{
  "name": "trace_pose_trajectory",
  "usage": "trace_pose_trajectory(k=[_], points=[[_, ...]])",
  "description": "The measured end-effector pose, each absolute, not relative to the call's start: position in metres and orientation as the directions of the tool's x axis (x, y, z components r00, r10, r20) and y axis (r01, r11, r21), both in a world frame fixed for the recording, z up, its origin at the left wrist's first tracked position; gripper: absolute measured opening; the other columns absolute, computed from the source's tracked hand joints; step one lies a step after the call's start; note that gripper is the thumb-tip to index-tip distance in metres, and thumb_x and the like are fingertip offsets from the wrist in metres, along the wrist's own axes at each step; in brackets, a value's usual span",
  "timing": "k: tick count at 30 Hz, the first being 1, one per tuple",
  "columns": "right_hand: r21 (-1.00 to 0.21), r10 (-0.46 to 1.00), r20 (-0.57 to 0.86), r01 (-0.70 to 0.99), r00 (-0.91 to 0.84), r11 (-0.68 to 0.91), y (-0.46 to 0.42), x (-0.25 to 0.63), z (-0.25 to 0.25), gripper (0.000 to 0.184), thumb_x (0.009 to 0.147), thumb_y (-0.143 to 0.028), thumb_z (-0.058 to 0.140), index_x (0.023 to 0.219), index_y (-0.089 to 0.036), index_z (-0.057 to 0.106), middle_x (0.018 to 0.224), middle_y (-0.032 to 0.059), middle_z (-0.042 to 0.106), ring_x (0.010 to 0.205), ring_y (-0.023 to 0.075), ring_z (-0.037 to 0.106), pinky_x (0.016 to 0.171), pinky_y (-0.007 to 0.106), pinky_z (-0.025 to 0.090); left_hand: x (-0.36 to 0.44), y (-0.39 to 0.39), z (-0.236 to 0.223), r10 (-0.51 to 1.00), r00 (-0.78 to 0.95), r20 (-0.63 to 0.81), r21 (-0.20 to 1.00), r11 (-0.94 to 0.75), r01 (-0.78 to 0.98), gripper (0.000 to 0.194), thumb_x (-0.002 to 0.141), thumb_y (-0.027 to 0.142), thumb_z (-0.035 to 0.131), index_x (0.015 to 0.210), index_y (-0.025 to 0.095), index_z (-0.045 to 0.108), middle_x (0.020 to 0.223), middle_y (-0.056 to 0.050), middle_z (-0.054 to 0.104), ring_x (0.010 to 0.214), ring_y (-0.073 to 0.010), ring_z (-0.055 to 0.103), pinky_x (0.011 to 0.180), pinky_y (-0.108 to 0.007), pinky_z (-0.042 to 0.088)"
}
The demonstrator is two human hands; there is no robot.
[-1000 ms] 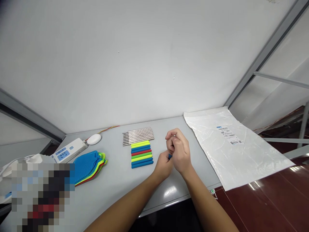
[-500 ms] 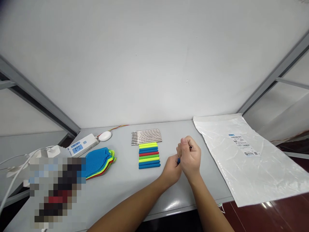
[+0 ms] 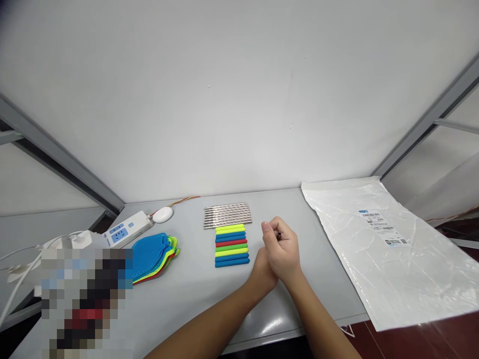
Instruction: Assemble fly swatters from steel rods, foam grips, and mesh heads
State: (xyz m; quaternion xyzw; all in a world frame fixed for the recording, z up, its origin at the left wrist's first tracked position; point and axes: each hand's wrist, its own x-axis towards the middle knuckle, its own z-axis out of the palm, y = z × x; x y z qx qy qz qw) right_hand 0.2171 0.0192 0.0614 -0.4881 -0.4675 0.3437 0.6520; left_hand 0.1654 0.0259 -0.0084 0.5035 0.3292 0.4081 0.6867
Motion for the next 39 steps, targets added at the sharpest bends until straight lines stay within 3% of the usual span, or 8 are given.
trace_pose_trajectory(k=[8, 21, 33, 39], points=[[-0.963, 0.909, 0.255, 0.007, 0.331, 0.268, 0.02, 0.221, 0.058, 0.038, 0.091, -0.042, 0.054, 0.065, -0.022, 0.035, 0.052, -0.0088, 0.025, 0.047, 0.007, 0.022, 0.045, 0.024, 0.019, 0.164, 0.025, -0.012, 0.885, 0.461, 0.066, 0.979, 0.031, -0.199, 0.014, 0.083, 0.021, 0.054, 0.073, 0.012, 0.057, 0.066, 0.0, 0.05, 0.065, -0.0113, 0.044, 0.054, -0.022, 0.036], [-0.963, 0.92, 0.241, -0.038, 0.308, 0.265, 0.023, 0.223, 0.052, 0.038, 0.092, -0.042, 0.052, 0.066, -0.022, 0.034, 0.051, -0.0096, 0.022, 0.045, 0.0068, 0.019, 0.043, 0.024, 0.015, 0.169, 0.028, -0.027, 0.873, 0.477, 0.102, 0.977, 0.003, -0.215, 0.018, 0.086, 0.026, 0.049, 0.074, 0.014, 0.053, 0.066, 0.0, 0.048, 0.064, -0.0115, 0.043, 0.054, -0.023, 0.038], [-0.945, 0.917, 0.231, -0.149, 0.326, 0.292, 0.018, 0.224, 0.053, 0.034, 0.092, -0.038, 0.054, 0.067, -0.022, 0.037, 0.049, -0.0105, 0.022, 0.042, 0.0061, 0.02, 0.042, 0.024, 0.015, 0.16, 0.02, -0.004, 0.872, 0.477, 0.114, 0.993, -0.107, -0.043, 0.019, 0.086, 0.022, 0.047, 0.08, 0.011, 0.062, 0.072, -0.002, 0.058, 0.068, -0.0134, 0.05, 0.056, -0.022, 0.037], [-0.944, 0.902, 0.257, -0.109, 0.347, 0.31, 0.015, 0.225, 0.058, 0.036, 0.092, -0.037, 0.055, 0.065, -0.022, 0.036, 0.051, -0.0096, 0.023, 0.044, 0.0059, 0.022, 0.042, 0.024, 0.016, 0.157, 0.02, -0.001, 0.874, 0.473, 0.107, 0.984, -0.162, 0.077, 0.017, 0.083, 0.018, 0.047, 0.079, 0.011, 0.062, 0.067, -0.001, 0.056, 0.061, -0.0115, 0.044, 0.051, -0.021, 0.031]])
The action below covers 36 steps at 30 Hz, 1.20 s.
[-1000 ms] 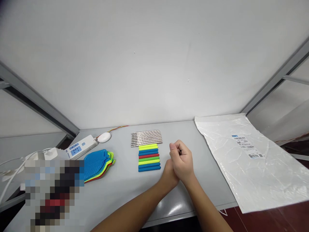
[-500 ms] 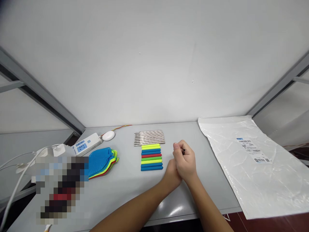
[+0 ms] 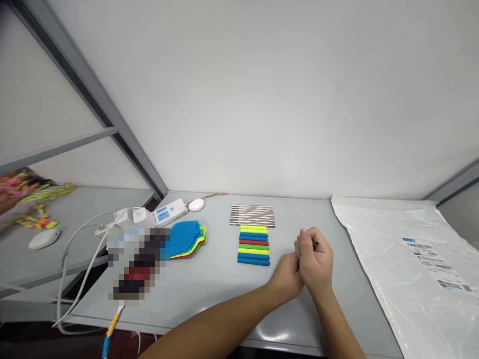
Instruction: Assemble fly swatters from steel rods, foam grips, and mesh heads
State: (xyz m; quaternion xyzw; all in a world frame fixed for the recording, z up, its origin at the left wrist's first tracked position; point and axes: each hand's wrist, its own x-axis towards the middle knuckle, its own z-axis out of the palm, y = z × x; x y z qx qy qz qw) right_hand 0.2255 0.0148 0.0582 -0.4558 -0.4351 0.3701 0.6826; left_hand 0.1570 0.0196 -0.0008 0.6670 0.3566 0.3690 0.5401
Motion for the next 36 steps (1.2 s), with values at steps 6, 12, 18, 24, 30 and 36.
trace_pose_trajectory(k=[6, 12, 18, 24, 30, 36], points=[[-0.943, 0.895, 0.25, -0.116, 0.369, 0.312, 0.013, 0.224, 0.073, 0.036, 0.089, -0.037, 0.059, 0.064, -0.021, 0.039, 0.051, -0.0096, 0.023, 0.043, 0.0054, 0.023, 0.041, 0.023, 0.017, 0.154, 0.017, 0.013, 0.875, 0.467, 0.125, 0.967, -0.213, 0.14, 0.018, 0.084, 0.018, 0.046, 0.076, 0.012, 0.061, 0.061, 0.001, 0.05, 0.058, -0.0108, 0.041, 0.049, -0.021, 0.027], [-0.891, 0.886, 0.227, -0.282, 0.404, 0.357, -0.002, 0.235, 0.11, 0.036, 0.087, -0.028, 0.059, 0.059, -0.021, 0.037, 0.048, -0.0095, 0.021, 0.04, 0.0058, 0.019, 0.039, 0.025, 0.015, 0.122, -0.003, 0.038, 0.777, 0.593, 0.208, 0.813, -0.475, 0.337, 0.036, 0.092, 0.045, 0.042, 0.077, 0.017, 0.059, 0.069, -0.001, 0.058, 0.063, -0.014, 0.05, 0.054, -0.023, 0.033], [-0.877, 0.932, 0.043, -0.433, 0.361, 0.208, -0.005, 0.236, 0.118, 0.041, 0.086, -0.033, 0.056, 0.056, -0.021, 0.032, 0.045, -0.0085, 0.019, 0.038, 0.0067, 0.016, 0.036, 0.026, 0.013, 0.087, -0.033, 0.03, 0.796, 0.558, 0.234, 0.504, -0.59, 0.631, 0.041, 0.093, 0.05, 0.042, 0.077, 0.016, 0.059, 0.071, -0.005, 0.065, 0.066, -0.0187, 0.059, 0.064, -0.03, 0.037], [-0.852, 0.933, -0.027, -0.497, 0.359, 0.166, -0.002, 0.219, 0.121, 0.037, 0.085, -0.031, 0.057, 0.059, -0.022, 0.033, 0.046, -0.0088, 0.017, 0.04, 0.0077, 0.012, 0.035, 0.026, 0.013, 0.063, -0.047, 0.031, 0.843, 0.478, 0.246, 0.399, -0.538, 0.742, 0.045, 0.091, 0.055, 0.043, 0.073, 0.016, 0.056, 0.067, -0.005, 0.065, 0.063, -0.0192, 0.06, 0.06, -0.031, 0.035], [-0.798, 0.962, -0.045, -0.59, 0.269, 0.127, 0.001, 0.215, 0.119, 0.033, 0.085, -0.03, 0.057, 0.062, -0.022, 0.035, 0.049, -0.0093, 0.017, 0.042, 0.0077, 0.01, 0.034, 0.022, 0.016, 0.049, -0.063, 0.038, 0.818, 0.508, 0.27, 0.456, -0.573, 0.681, 0.025, 0.093, 0.037, 0.045, 0.079, 0.018, 0.053, 0.071, -0.004, 0.065, 0.061, -0.0175, 0.06, 0.052, -0.03, 0.029], [-0.844, 0.99, -0.078, -0.537, 0.119, -0.002, -0.012, 0.195, 0.098, 0.023, 0.087, -0.045, 0.052, 0.084, -0.022, 0.057, 0.061, -0.0036, 0.04, 0.054, 0.0119, 0.044, 0.049, 0.025, 0.042, 0.042, -0.068, 0.03, 0.831, 0.522, 0.191, 0.515, -0.538, 0.668, 0.029, 0.094, 0.04, 0.038, 0.081, 0.019, 0.052, 0.07, -0.002, 0.065, 0.053, -0.0157, 0.058, 0.047, -0.029, 0.021]])
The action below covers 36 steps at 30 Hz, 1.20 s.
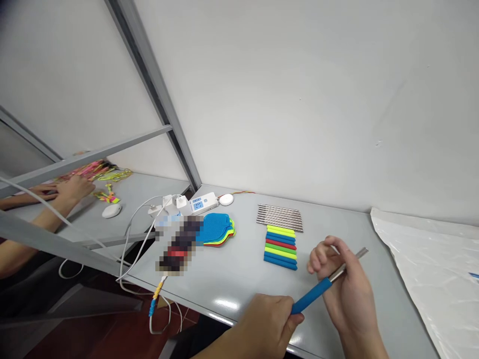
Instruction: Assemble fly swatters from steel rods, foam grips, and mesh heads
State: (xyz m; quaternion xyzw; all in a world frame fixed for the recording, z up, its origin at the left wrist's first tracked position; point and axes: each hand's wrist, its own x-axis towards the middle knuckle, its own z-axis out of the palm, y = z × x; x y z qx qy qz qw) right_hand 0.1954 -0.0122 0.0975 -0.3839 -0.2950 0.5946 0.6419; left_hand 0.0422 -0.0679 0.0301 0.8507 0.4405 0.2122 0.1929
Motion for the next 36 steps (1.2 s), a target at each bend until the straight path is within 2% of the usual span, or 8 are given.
trace_pose_trajectory(k=[4, 9, 12, 15, 18, 21, 27, 36], points=[[-0.89, 0.991, -0.131, -0.442, 0.007, -0.114, -0.034, 0.172, 0.074, 0.035, 0.088, -0.055, 0.047, 0.092, -0.022, 0.058, 0.068, 0.0026, 0.055, 0.065, 0.0189, 0.056, 0.061, 0.033, 0.049, 0.042, -0.069, 0.033, 0.856, 0.492, 0.159, 0.586, -0.483, 0.65, 0.03, 0.096, 0.037, 0.034, 0.086, 0.019, 0.055, 0.077, -0.002, 0.069, 0.059, -0.0159, 0.061, 0.049, -0.028, 0.024], [-0.872, 0.985, -0.173, -0.466, 0.002, -0.152, -0.044, 0.169, 0.061, 0.03, 0.089, -0.053, 0.05, 0.085, -0.024, 0.053, 0.053, -0.0081, 0.03, 0.043, 0.0086, 0.031, 0.043, 0.023, 0.037, 0.02, -0.055, 0.05, 0.839, 0.516, 0.175, 0.598, -0.506, 0.621, 0.035, 0.093, 0.05, 0.042, 0.082, 0.022, 0.06, 0.075, 0.0, 0.067, 0.066, -0.0158, 0.059, 0.056, -0.026, 0.032], [-0.93, 0.977, -0.144, -0.358, 0.159, -0.079, -0.038, 0.192, 0.057, 0.028, 0.084, -0.051, 0.058, 0.083, -0.023, 0.054, 0.054, -0.009, 0.024, 0.042, 0.0073, 0.024, 0.038, 0.019, 0.024, -0.02, -0.026, 0.059, 0.919, 0.272, 0.287, 0.575, -0.392, 0.718, 0.033, 0.093, 0.045, 0.044, 0.081, 0.02, 0.061, 0.077, -0.003, 0.063, 0.075, -0.0175, 0.057, 0.069, -0.028, 0.039], [-0.996, 0.953, -0.085, -0.013, 0.29, -0.085, -0.03, 0.224, 0.047, 0.032, 0.08, -0.055, 0.061, 0.083, -0.023, 0.057, 0.052, -0.0075, 0.031, 0.043, 0.0091, 0.03, 0.039, 0.021, 0.025, -0.069, 0.006, 0.06, 0.912, -0.028, 0.409, 0.53, -0.212, 0.821, 0.023, 0.095, 0.033, 0.043, 0.094, 0.021, 0.063, 0.098, -0.007, 0.06, 0.095, -0.0221, 0.052, 0.088, -0.035, 0.039], [-0.846, 0.937, -0.009, 0.497, 0.348, -0.193, -0.026, 0.25, 0.03, 0.036, 0.076, -0.06, 0.061, 0.084, -0.024, 0.061, 0.052, -0.0033, 0.048, 0.045, 0.0141, 0.043, 0.045, 0.026, 0.035, -0.104, 0.026, 0.054, 0.906, -0.141, 0.398, 0.517, -0.095, 0.851, 0.018, 0.09, 0.031, 0.053, 0.099, 0.024, 0.066, 0.108, -0.007, 0.055, 0.103, -0.0246, 0.045, 0.094, -0.039, 0.036], [-0.651, 0.946, 0.032, 0.725, 0.322, -0.225, -0.024, 0.264, 0.011, 0.039, 0.077, -0.062, 0.055, 0.092, -0.027, 0.062, 0.062, -0.0001, 0.061, 0.051, 0.02, 0.054, 0.053, 0.032, 0.043, -0.117, 0.034, 0.047, 0.944, -0.127, 0.303, 0.521, -0.053, 0.852, 0.017, 0.087, 0.031, 0.057, 0.1, 0.027, 0.068, 0.114, -0.005, 0.053, 0.106, -0.0257, 0.043, 0.096, -0.042, 0.034], [-0.469, 0.962, 0.032, 0.854, 0.271, -0.225, -0.023, 0.274, -0.017, 0.039, 0.082, -0.061, 0.046, 0.096, -0.027, 0.058, 0.089, 0.0032, 0.067, 0.068, 0.0227, 0.062, 0.065, 0.034, 0.047, -0.115, 0.037, 0.044, 0.962, -0.092, 0.257, 0.537, -0.063, 0.841, 0.017, 0.086, 0.037, 0.06, 0.1, 0.033, 0.068, 0.116, -0.002, 0.055, 0.108, -0.0257, 0.044, 0.095, -0.043, 0.034], [-0.409, 0.979, -0.035, 0.891, 0.201, -0.197, -0.017, 0.271, -0.021, 0.041, 0.085, -0.062, 0.039, 0.1, -0.028, 0.056, 0.097, 0.0041, 0.066, 0.086, 0.0266, 0.062, 0.071, 0.036, 0.046, -0.116, 0.044, 0.044, 0.958, 0.003, 0.287, 0.572, -0.174, 0.802, 0.012, 0.087, 0.028, 0.06, 0.095, 0.026, 0.068, 0.109, -0.003, 0.061, 0.105, -0.0224, 0.052, 0.095, -0.039, 0.038]])
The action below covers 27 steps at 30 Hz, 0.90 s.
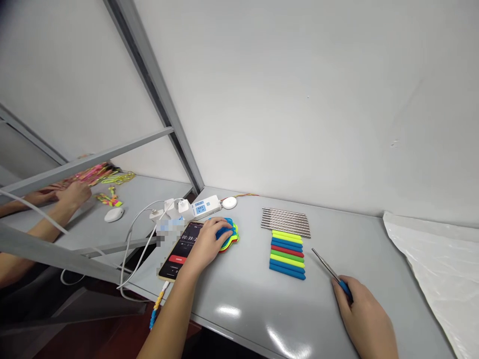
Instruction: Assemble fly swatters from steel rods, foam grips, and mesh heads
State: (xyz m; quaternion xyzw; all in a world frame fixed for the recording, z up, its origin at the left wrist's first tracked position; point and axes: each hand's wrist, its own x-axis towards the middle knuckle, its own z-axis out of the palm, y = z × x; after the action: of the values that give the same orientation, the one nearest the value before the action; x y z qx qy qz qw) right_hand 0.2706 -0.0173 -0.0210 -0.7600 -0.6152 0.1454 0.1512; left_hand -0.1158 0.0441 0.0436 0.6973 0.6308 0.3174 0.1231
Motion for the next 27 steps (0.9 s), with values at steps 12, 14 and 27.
trace_pose_trajectory(k=[12, 14, 27], points=[[-0.412, 0.976, -0.072, 0.885, 0.207, -0.218, -0.014, 0.272, -0.024, 0.041, 0.085, -0.063, 0.038, 0.1, -0.029, 0.056, 0.099, 0.0035, 0.066, 0.088, 0.0264, 0.061, 0.071, 0.037, 0.046, -0.099, 0.027, 0.05, 0.943, 0.074, 0.323, 0.578, -0.259, 0.774, 0.022, 0.085, 0.022, 0.061, 0.107, 0.024, 0.059, 0.117, -0.005, 0.057, 0.113, -0.0221, 0.052, 0.099, -0.04, 0.041], [-0.415, 0.976, -0.08, 0.883, 0.204, -0.219, -0.014, 0.272, -0.023, 0.04, 0.086, -0.063, 0.037, 0.1, -0.029, 0.056, 0.099, 0.0033, 0.066, 0.089, 0.0259, 0.061, 0.071, 0.036, 0.046, -0.1, 0.018, 0.048, 0.94, 0.062, 0.334, 0.567, -0.253, 0.784, 0.035, 0.082, 0.023, 0.065, 0.116, 0.026, 0.055, 0.128, -0.005, 0.052, 0.123, -0.0237, 0.046, 0.105, -0.042, 0.037], [-0.41, 0.982, -0.023, 0.895, 0.185, -0.178, -0.017, 0.271, -0.021, 0.041, 0.086, -0.06, 0.038, 0.1, -0.028, 0.058, 0.098, 0.0048, 0.067, 0.086, 0.0255, 0.063, 0.068, 0.035, 0.046, -0.107, -0.021, 0.025, 0.946, 0.067, 0.318, 0.454, -0.214, 0.865, 0.05, 0.085, 0.004, 0.045, 0.129, 0.028, 0.049, 0.149, -0.005, 0.038, 0.132, -0.0217, 0.043, 0.105, -0.038, 0.043]])
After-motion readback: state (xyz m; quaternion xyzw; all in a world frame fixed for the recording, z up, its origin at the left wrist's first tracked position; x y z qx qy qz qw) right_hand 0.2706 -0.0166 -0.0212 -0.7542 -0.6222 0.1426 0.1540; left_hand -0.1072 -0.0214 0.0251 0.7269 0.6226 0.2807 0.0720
